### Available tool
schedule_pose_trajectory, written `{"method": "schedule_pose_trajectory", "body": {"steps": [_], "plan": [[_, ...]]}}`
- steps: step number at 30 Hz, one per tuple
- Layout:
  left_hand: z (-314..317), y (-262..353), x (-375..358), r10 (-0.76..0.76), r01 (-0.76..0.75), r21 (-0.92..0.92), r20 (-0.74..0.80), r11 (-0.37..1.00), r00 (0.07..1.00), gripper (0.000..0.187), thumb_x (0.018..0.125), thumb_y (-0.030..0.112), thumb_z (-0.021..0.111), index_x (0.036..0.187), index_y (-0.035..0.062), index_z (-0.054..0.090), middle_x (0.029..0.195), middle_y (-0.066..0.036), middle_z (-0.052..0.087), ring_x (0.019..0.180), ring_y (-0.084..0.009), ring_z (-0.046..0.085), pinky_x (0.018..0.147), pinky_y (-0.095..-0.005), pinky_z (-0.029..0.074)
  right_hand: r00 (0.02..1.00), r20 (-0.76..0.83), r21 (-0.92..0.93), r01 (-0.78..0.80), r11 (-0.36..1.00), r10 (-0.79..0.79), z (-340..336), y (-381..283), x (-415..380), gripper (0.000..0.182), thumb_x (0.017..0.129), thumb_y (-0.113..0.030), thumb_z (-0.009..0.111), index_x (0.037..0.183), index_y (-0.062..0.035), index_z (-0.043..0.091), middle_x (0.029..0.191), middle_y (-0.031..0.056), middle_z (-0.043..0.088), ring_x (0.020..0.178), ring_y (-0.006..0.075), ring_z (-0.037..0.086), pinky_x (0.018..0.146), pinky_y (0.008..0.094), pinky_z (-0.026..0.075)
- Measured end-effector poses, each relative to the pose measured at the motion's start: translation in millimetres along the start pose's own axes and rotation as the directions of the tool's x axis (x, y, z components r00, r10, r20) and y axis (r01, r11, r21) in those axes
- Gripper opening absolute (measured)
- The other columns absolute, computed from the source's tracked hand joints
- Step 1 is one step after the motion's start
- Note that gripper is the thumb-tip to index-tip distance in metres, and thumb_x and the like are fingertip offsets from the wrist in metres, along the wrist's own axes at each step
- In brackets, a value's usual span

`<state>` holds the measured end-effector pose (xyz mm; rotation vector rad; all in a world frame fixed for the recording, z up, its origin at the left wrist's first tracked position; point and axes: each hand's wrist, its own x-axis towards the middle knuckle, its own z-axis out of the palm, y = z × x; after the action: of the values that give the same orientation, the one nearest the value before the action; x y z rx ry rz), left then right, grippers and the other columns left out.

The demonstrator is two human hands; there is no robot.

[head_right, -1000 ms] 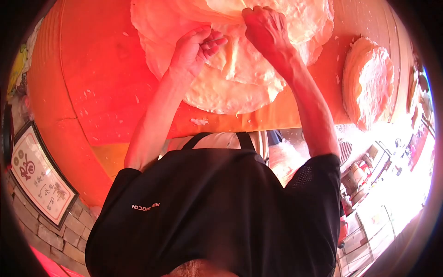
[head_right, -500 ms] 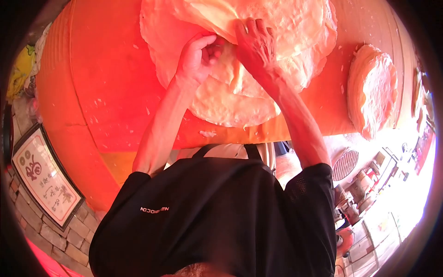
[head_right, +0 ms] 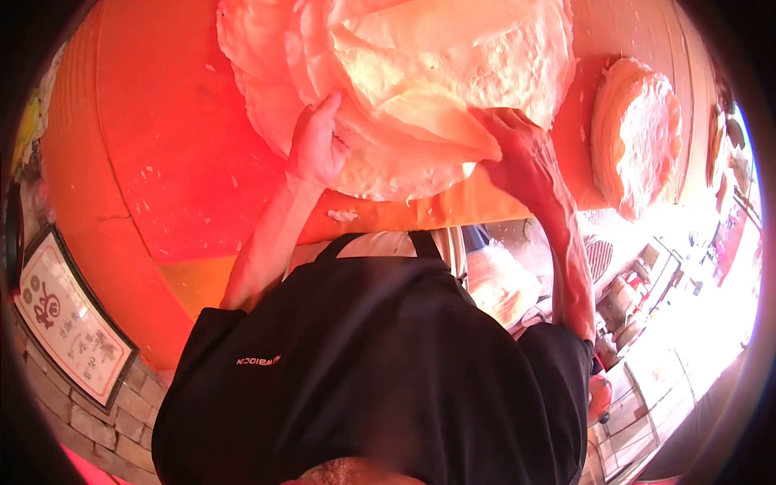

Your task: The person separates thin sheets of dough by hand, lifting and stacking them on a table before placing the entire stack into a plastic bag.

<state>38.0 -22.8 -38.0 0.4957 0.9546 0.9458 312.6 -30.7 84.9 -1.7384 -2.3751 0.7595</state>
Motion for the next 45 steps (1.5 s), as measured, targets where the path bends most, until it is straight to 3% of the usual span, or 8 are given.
{"method": "schedule_pose_trajectory", "body": {"steps": [3, 28, 33, 37, 39, 42, 44, 45], "plan": [[45.5, 10.8, -28.2, -0.176, 0.159, -0.462, 0.007, 0.872, 0.984, 0.026, 0.101, 0.015, 0.048, 0.122, 0.0012, 0.053, 0.113, -0.009, 0.064, 0.098, -0.0196, 0.065, 0.079, -0.033, 0.056, 0.99, -0.134, 0.148, -0.017, 0.989, 0.037, -1.0, -44.3, 5.5, 0.053, 0.073, -0.015, 0.075, 0.122, -0.0038, 0.059, 0.114, 0.0172, 0.064, 0.107, 0.0355, 0.061, 0.09, 0.0425, 0.05], [34.3, -0.2, -32.1, -0.117, 0.107, -0.26, -0.022, 0.96, 0.993, 0.025, 0.099, 0.032, 0.053, 0.098, 0.0082, 0.059, 0.084, -0.001, 0.062, 0.074, -0.0116, 0.06, 0.062, -0.0268, 0.049, 0.972, -0.199, -0.018, 0.126, 0.992, -0.127, 61.5, -77.7, 7.4, 0.037, 0.088, -0.028, 0.063, 0.113, -0.001, 0.062, 0.083, 0.0163, 0.064, 0.077, 0.03, 0.065, 0.065, 0.0367, 0.053], [33.8, -13.0, -30.3, 0.044, -0.032, 0.111, -0.108, 0.993, 0.993, 0.021, 0.091, 0.013, 0.061, 0.072, 0.0097, 0.052, 0.062, 0.006, 0.046, 0.055, -0.0024, 0.042, 0.048, -0.022, 0.031, 0.826, 0.275, 0.869, -0.433, 0.241, 0.492, 51.0, -21.6, 47.3, 0.051, 0.096, -0.043, 0.054, 0.124, -0.0007, 0.057, 0.083, 0.011, 0.065, 0.072, 0.0183, 0.066, 0.065, 0.0292, 0.054], [23.9, -18.1, -32.3, 0.136, -0.109, 0.267, -0.085, 0.958, 0.987, 0.02, 0.089, 0.009, 0.06, 0.072, 0.0081, 0.051, 0.064, 0.006, 0.045, 0.056, -0.0017, 0.041, 0.048, -0.0229, 0.031, 0.942, 0.074, 0.948, -0.168, 0.272, 0.326, 38.5, -67.3, 103.0, 0.057, 0.095, -0.041, 0.057, 0.138, -0.0052, 0.048, 0.1, 0.0153, 0.067, 0.09, 0.0229, 0.066, 0.078, 0.0321, 0.055], [31.9, -15.1, -31.8, 0.243, -0.206, 0.317, -0.082, 0.926, 0.967, 0.019, 0.09, 0.009, 0.059, 0.072, 0.0075, 0.051, 0.065, 0.005, 0.045, 0.057, -0.0026, 0.041, 0.049, -0.0237, 0.032, 0.943, -0.105, 0.707, -0.152, 0.69, 0.316, 49.6, -75.7, 124.5, 0.067, 0.091, -0.048, 0.059, 0.142, -0.0072, 0.045, 0.114, 0.0199, 0.065, 0.101, 0.0283, 0.065, 0.085, 0.0367, 0.053], [49.7, -3.1, -44.4, 0.371, -0.308, 0.548, -0.005, 0.778, 0.929, 0.017, 0.087, 0.003, 0.058, 0.072, 0.0044, 0.049, 0.064, 0.001, 0.046, 0.054, -0.0099, 0.045, 0.049, -0.0281, 0.035, 0.906, -0.146, 0.508, -0.276, 0.816, 0.398, 42.1, -85.0, 106.9, 0.084, 0.08, -0.059, 0.066, 0.138, -0.0009, 0.046, 0.11, 0.0249, 0.065, 0.103, 0.036, 0.064, 0.085, 0.041, 0.051], [44.9, -27.9, -39.8, 0.619, -0.486, 0.873, 0.396, -0.026, 0.678, 0.009, 0.085, 0.002, 0.058, 0.079, 0.002, 0.051, 0.066, -0.004, 0.05, 0.054, -0.0175, 0.051, 0.05, -0.0308, 0.04, 0.918, -0.156, 0.362, -0.291, 0.886, 0.365, 34.5, -91.3, 103.0, 0.072, 0.079, -0.05, 0.069, 0.126, 0.0017, 0.052, 0.098, 0.0256, 0.066, 0.093, 0.0384, 0.065, 0.078, 0.0416, 0.052], [52.9, -19.3, -43.5, 0.543, -0.502, 0.864, 0.414, 0.016, 0.73, 0.007, 0.086, 0.004, 0.058, 0.088, 0.001, 0.052, 0.069, -0.007, 0.053, 0.057, -0.0215, 0.054, 0.053, -0.0326, 0.043, 0.936, -0.131, 0.283, -0.281, 0.917, 0.327, 25.9, -96.3, 102.7, 0.063, 0.079, -0.044, 0.07, 0.119, 0.0019, 0.055, 0.091, 0.0256, 0.066, 0.088, 0.0394, 0.065, 0.075, 0.0423, 0.052]]}}
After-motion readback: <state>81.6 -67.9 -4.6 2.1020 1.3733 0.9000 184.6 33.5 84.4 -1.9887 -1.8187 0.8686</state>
